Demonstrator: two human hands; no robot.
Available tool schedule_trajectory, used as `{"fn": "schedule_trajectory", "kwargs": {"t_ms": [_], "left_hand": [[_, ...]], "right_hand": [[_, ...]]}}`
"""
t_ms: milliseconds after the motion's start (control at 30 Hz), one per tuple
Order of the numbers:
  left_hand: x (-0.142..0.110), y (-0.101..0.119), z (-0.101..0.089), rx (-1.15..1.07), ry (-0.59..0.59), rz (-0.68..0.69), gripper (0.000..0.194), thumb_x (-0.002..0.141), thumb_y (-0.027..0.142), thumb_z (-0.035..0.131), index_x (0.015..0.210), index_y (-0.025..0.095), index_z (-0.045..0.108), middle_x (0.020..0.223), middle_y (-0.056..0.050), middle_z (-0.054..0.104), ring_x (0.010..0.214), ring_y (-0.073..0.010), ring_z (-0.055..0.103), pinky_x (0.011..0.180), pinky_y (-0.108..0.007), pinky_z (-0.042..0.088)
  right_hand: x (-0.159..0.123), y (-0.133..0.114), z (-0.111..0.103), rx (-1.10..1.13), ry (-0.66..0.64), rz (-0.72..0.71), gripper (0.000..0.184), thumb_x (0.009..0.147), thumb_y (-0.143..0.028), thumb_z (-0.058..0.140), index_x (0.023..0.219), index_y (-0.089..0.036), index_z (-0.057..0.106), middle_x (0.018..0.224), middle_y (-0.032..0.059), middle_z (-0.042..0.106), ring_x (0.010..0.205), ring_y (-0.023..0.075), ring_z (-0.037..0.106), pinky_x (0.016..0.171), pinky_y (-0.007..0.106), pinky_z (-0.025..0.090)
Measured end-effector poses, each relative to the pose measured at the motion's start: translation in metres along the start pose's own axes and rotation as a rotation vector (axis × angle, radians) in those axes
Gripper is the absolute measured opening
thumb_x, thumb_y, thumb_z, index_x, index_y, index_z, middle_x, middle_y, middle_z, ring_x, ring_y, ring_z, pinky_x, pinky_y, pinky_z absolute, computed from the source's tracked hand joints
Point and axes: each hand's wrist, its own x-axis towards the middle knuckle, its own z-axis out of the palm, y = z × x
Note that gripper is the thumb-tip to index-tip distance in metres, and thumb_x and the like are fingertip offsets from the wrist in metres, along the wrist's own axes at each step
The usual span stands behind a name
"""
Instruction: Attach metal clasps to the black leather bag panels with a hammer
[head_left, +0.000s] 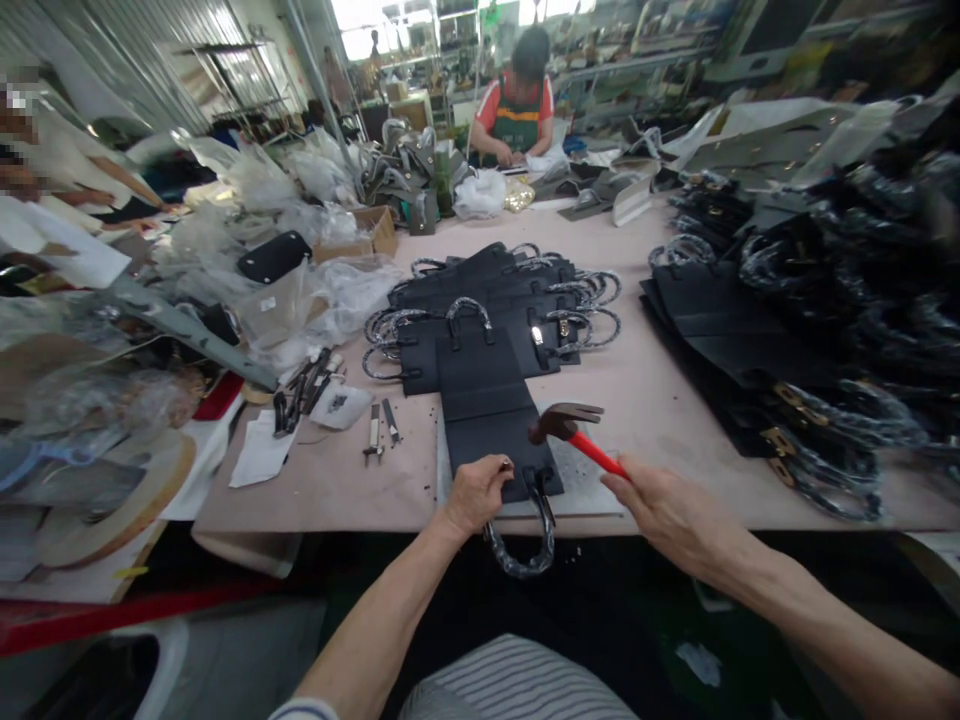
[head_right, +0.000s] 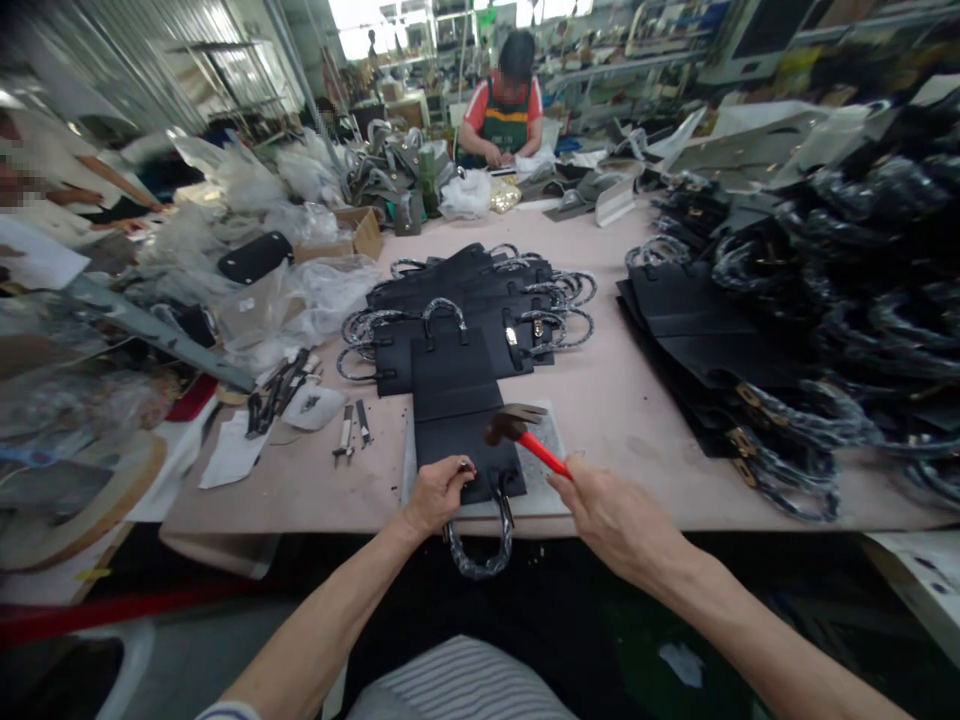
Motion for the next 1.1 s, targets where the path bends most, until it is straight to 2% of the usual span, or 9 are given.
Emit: {"fn": "schedule_trajectory", "kwargs": {"t_ms": [200, 333, 467, 633, 700, 800, 867, 967, 1100], "left_hand": [[-0.002, 0.006, 0.000, -0.008, 0.003, 0.003, 0.014, 0.090, 0.012, 0.056, 0.093, 0.020, 0.068, 0.087, -0.004, 0.073, 0.083, -0.0174, 0.072, 0.081, -0.028, 0.057], [-0.001, 0.012, -0.002, 0.004, 0.016, -0.015, 0.013, 0.091, 0.015, 0.057, 0.096, 0.020, 0.068, 0.089, -0.005, 0.074, 0.084, -0.0180, 0.072, 0.082, -0.028, 0.058], [-0.001, 0.017, -0.004, 0.016, 0.003, -0.036, 0.015, 0.093, 0.019, 0.057, 0.103, 0.020, 0.068, 0.095, -0.006, 0.075, 0.088, -0.0189, 0.072, 0.086, -0.030, 0.058], [-0.001, 0.015, 0.004, -0.086, 0.048, -0.161, 0.012, 0.094, 0.025, 0.059, 0.090, 0.021, 0.070, 0.085, -0.005, 0.074, 0.080, -0.0179, 0.071, 0.080, -0.030, 0.058], [0.008, 0.018, 0.001, -0.259, 0.203, -0.290, 0.021, 0.095, 0.036, 0.058, 0.083, 0.020, 0.066, 0.073, -0.002, 0.070, 0.069, -0.0165, 0.069, 0.070, -0.029, 0.059], [0.037, 0.026, -0.020, -0.641, 0.607, -0.461, 0.037, 0.094, 0.055, 0.050, 0.082, 0.019, 0.056, 0.068, 0.000, 0.065, 0.061, -0.0162, 0.069, 0.062, -0.031, 0.059], [0.056, 0.031, -0.044, -0.731, 0.705, -0.460, 0.036, 0.089, 0.055, 0.058, 0.085, 0.020, 0.055, 0.071, 0.001, 0.066, 0.065, -0.0169, 0.071, 0.066, -0.032, 0.060], [0.058, 0.028, -0.079, -0.493, 0.599, -0.480, 0.034, 0.083, 0.052, 0.065, 0.083, 0.019, 0.059, 0.071, 0.000, 0.067, 0.064, -0.0181, 0.070, 0.064, -0.031, 0.058], [0.012, 0.006, -0.097, 0.127, 0.442, -0.539, 0.025, 0.078, 0.046, 0.063, 0.074, 0.022, 0.069, 0.065, -0.003, 0.070, 0.061, -0.0222, 0.066, 0.059, -0.031, 0.052]], "right_hand": [[0.021, 0.095, 0.034, 0.435, -0.042, 0.447, 0.044, 0.087, -0.068, 0.038, 0.069, -0.028, 0.045, 0.058, 0.0008, 0.049, 0.042, 0.0192, 0.045, 0.037, 0.033, 0.036], [0.041, 0.139, 0.056, -0.009, 0.175, 0.333, 0.036, 0.088, -0.055, 0.039, 0.064, -0.030, 0.047, 0.061, 0.0102, 0.057, 0.054, 0.0305, 0.059, 0.052, 0.048, 0.050], [0.047, 0.095, 0.073, -0.297, 0.394, -0.042, 0.042, 0.094, -0.045, 0.038, 0.107, -0.013, 0.063, 0.115, 0.0261, 0.063, 0.104, 0.0399, 0.064, 0.086, 0.055, 0.053], [0.047, 0.009, 0.120, -0.185, 0.323, -0.258, 0.052, 0.096, -0.043, 0.048, 0.139, -0.014, 0.053, 0.146, 0.0193, 0.052, 0.135, 0.0364, 0.047, 0.111, 0.055, 0.039], [0.046, -0.006, 0.136, -0.203, 0.307, -0.229, 0.053, 0.095, -0.037, 0.048, 0.145, -0.018, 0.049, 0.154, 0.0149, 0.046, 0.144, 0.0383, 0.037, 0.116, 0.062, 0.028], [0.043, -0.010, 0.143, -0.199, 0.257, -0.196, 0.056, 0.095, -0.033, 0.048, 0.149, -0.020, 0.046, 0.159, 0.0124, 0.041, 0.148, 0.0380, 0.031, 0.119, 0.063, 0.022], [0.041, -0.009, 0.140, -0.179, 0.226, -0.187, 0.058, 0.094, -0.033, 0.049, 0.150, -0.018, 0.044, 0.160, 0.0135, 0.040, 0.149, 0.0377, 0.029, 0.119, 0.062, 0.020], [0.040, -0.008, 0.130, -0.126, 0.215, -0.170, 0.063, 0.091, -0.038, 0.055, 0.148, -0.014, 0.046, 0.159, 0.0182, 0.039, 0.148, 0.0383, 0.030, 0.120, 0.061, 0.019], [0.055, -0.012, 0.112, 0.014, 0.276, -0.100, 0.062, 0.088, -0.046, 0.060, 0.141, -0.014, 0.051, 0.151, 0.0204, 0.047, 0.140, 0.0364, 0.040, 0.118, 0.058, 0.023]]}}
